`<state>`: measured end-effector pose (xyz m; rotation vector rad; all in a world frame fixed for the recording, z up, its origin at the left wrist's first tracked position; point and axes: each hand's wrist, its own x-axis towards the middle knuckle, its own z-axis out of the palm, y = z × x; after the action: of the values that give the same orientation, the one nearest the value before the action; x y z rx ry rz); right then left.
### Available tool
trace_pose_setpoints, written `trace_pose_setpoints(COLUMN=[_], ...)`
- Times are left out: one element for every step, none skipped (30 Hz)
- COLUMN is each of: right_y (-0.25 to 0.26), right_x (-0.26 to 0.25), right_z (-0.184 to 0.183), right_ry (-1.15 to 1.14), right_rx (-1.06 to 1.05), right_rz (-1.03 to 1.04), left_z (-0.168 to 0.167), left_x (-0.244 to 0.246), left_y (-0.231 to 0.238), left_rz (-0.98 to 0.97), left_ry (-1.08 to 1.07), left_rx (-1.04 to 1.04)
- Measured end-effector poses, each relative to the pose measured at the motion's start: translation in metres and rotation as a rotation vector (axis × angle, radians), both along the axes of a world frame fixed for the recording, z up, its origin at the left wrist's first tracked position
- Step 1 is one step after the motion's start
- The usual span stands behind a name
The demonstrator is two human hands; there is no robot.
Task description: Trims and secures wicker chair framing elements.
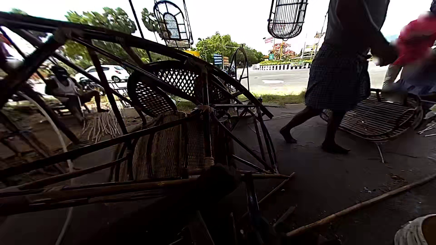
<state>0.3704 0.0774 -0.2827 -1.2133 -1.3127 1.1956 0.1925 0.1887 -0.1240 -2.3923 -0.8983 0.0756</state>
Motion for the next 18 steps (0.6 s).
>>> trace_pose_setpoints(right_y=[-0.003, -0.006, -0.008, -0.010, -0.011, -0.012, -0.014, -0.016, -0.018, -0.017, -0.015, -0.013, -0.011, -0.008, -0.006, -0.003, 0.001, 0.006], right_x=[-0.004, -0.009, -0.013, -0.018, -0.021, -0.024, -0.025, -0.023, -0.022, -0.022, -0.023, -0.022, -0.021, -0.020, -0.019, -0.020, -0.021, -0.022], right_z=[-0.003, -0.003, -0.002, -0.001, 0.000, 0.002, 0.006, 0.012, 0.016, 0.015, 0.013, 0.012, 0.014, 0.017, 0.024, 0.031, 0.039, 0.047], right_ry=[-0.061, -0.094, -0.104, -0.093, -0.065, -0.037, -0.021, -0.015, -0.010, -0.011, -0.025, -0.050, -0.076, -0.116, -0.168, -0.219, -0.260, -0.279], right_rx=[-0.011, -0.014, 0.000, 0.023, 0.044, 0.061, 0.067, 0.052, 0.041, 0.050, 0.065, 0.060, 0.049, 0.031, 0.010, -0.007, -0.023, -0.033], right_rz=[0.007, 0.007, -0.007, -0.035, -0.068, -0.104, -0.136, -0.145, -0.148, -0.164, -0.181, -0.174, -0.152, -0.125, -0.100, -0.079, -0.055, -0.028], left_z=[-0.004, -0.003, -0.002, -0.003, -0.002, -0.002, 0.000, 0.000, -0.002, -0.006, -0.010, -0.013, -0.013, -0.013, -0.010, -0.007, -0.004, -0.001], left_x=[-0.002, -0.002, -0.002, -0.005, -0.009, -0.012, -0.016, -0.021, -0.027, -0.034, -0.040, -0.044, -0.045, -0.044, -0.042, -0.040, -0.040, -0.040], left_y=[0.001, -0.001, -0.002, -0.001, -0.003, -0.006, -0.011, -0.016, -0.021, -0.023, -0.023, -0.022, -0.022, -0.021, -0.020, -0.019, -0.017, -0.016], left_rz=[0.054, 0.108, 0.164, 0.174, 0.195, 0.219, 0.235, 0.229, 0.222, 0.203, 0.188, 0.189, 0.189, 0.179, 0.173, 0.173, 0.187, 0.214], left_ry=[-0.010, -0.023, -0.050, -0.093, -0.118, -0.132, -0.140, -0.156, -0.164, -0.184, -0.211, -0.232, -0.259, -0.281, -0.298, -0.323, -0.356, -0.391], left_rx=[-0.027, -0.062, -0.102, -0.108, -0.113, -0.094, -0.069, -0.036, 0.003, 0.050, 0.088, 0.113, 0.123, 0.117, 0.092, 0.054, 0.017, -0.021])
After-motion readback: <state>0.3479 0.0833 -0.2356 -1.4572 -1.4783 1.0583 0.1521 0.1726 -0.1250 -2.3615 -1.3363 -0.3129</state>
